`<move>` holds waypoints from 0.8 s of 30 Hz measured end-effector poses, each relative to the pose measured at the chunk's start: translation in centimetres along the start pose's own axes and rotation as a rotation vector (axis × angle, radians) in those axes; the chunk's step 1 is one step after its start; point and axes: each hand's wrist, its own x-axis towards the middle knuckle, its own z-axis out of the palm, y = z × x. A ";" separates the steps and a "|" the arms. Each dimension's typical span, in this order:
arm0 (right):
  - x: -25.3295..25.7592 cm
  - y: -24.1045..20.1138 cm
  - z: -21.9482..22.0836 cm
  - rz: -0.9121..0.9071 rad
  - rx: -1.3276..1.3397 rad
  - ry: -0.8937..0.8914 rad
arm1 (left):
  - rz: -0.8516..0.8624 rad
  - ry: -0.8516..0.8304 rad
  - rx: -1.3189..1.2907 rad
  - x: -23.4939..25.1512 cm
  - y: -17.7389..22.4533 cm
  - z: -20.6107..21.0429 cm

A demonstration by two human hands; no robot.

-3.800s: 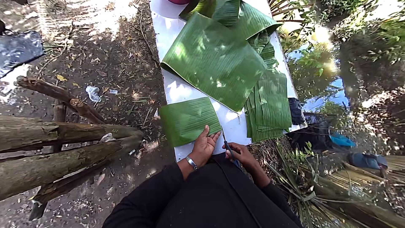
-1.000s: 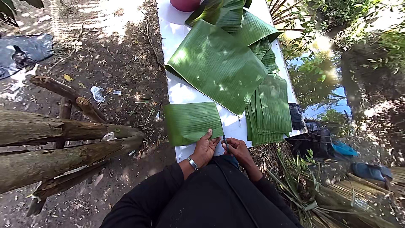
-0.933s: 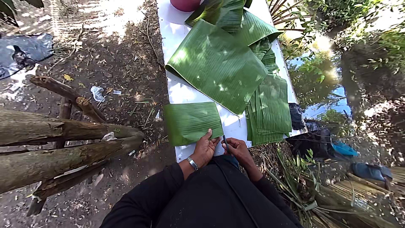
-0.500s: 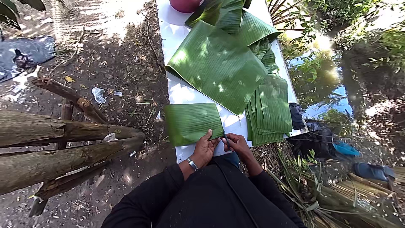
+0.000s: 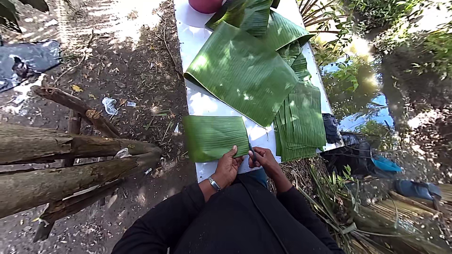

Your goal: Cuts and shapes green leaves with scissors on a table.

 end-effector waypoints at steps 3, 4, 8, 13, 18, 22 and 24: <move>0.5 -0.4 -0.2 0.005 -0.007 -0.013 | 0.028 0.009 0.011 0.0 0.0 0.0; 0.5 -0.4 -0.2 0.001 0.000 -0.008 | 0.030 0.012 0.012 0.0 0.0 0.0; 0.4 -0.1 0.2 -0.031 0.031 0.033 | 0.019 0.009 0.014 0.1 -0.1 -0.1; 0.3 0.0 0.2 -0.041 0.013 0.055 | -0.001 0.017 0.022 0.2 -0.1 0.0; 0.1 0.9 -0.9 -0.035 -0.084 0.049 | -0.144 -0.241 0.348 -1.5 1.0 -0.6; -0.9 2.2 -2.2 -0.067 -0.167 0.046 | -0.113 -0.871 0.966 -5.0 5.1 -0.3; -1.4 2.6 -2.8 -0.098 -0.196 0.035 | 0.171 -0.892 1.184 -6.3 7.2 1.3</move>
